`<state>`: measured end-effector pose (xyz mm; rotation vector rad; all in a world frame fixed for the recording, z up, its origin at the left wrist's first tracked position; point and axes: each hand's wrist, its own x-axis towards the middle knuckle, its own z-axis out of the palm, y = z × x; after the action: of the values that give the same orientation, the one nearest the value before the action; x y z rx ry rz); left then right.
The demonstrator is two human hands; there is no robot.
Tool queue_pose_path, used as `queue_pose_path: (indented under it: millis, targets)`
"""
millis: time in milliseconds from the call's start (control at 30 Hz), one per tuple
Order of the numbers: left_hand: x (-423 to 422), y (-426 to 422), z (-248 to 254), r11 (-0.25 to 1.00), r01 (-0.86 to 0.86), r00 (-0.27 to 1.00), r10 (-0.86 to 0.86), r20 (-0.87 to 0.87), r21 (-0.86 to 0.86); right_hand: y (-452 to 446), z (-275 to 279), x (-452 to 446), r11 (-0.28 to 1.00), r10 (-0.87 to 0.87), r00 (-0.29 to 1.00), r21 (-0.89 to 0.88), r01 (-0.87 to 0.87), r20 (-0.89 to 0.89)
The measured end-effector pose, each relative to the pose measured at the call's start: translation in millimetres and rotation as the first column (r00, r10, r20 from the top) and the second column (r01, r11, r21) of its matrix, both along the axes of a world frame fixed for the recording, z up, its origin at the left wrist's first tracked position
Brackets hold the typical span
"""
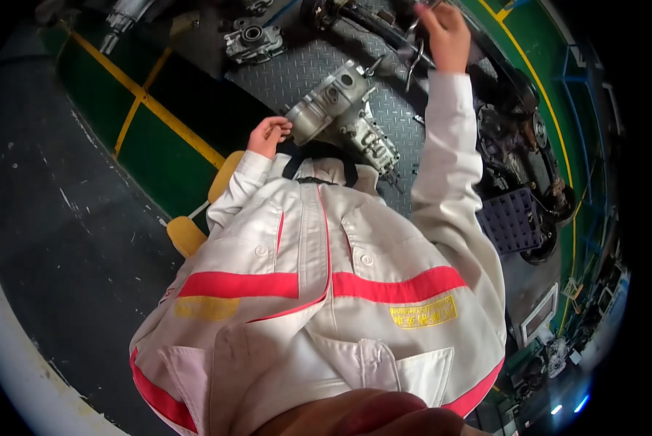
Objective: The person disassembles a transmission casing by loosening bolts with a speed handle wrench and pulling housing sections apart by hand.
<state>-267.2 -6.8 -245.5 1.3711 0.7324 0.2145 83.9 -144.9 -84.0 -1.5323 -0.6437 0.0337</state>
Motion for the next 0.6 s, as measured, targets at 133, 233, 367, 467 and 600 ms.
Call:
queue_pose_path:
  millis: [133,233,367,467,600]
  targets:
    - [1,-6,7,1.000,-0.007,0.996,0.007,0.087,0.004,6,-23,15,0.997,-0.077,0.996,-0.030,0.078,0.037]
    - [3,-5,0,1.000,-0.008,1.000,0.008,0.024,-0.005,3,-6,-4,0.991,0.127,0.992,0.043,-0.126,-0.001]
    - [-3,-11,4,1.000,-0.013,0.995,0.013,0.095,0.000,3,-12,15,0.999,-0.042,0.999,0.023,0.042,-0.004]
    - [1,-5,3,1.000,-0.018,0.999,0.018,0.042,-0.010,0,-10,-12,0.988,0.116,0.993,0.105,-0.115,0.001]
    - [4,-7,4,0.999,0.019,0.996,-0.021,0.084,0.026,6,1,4,0.998,-0.034,0.992,0.040,0.039,-0.125]
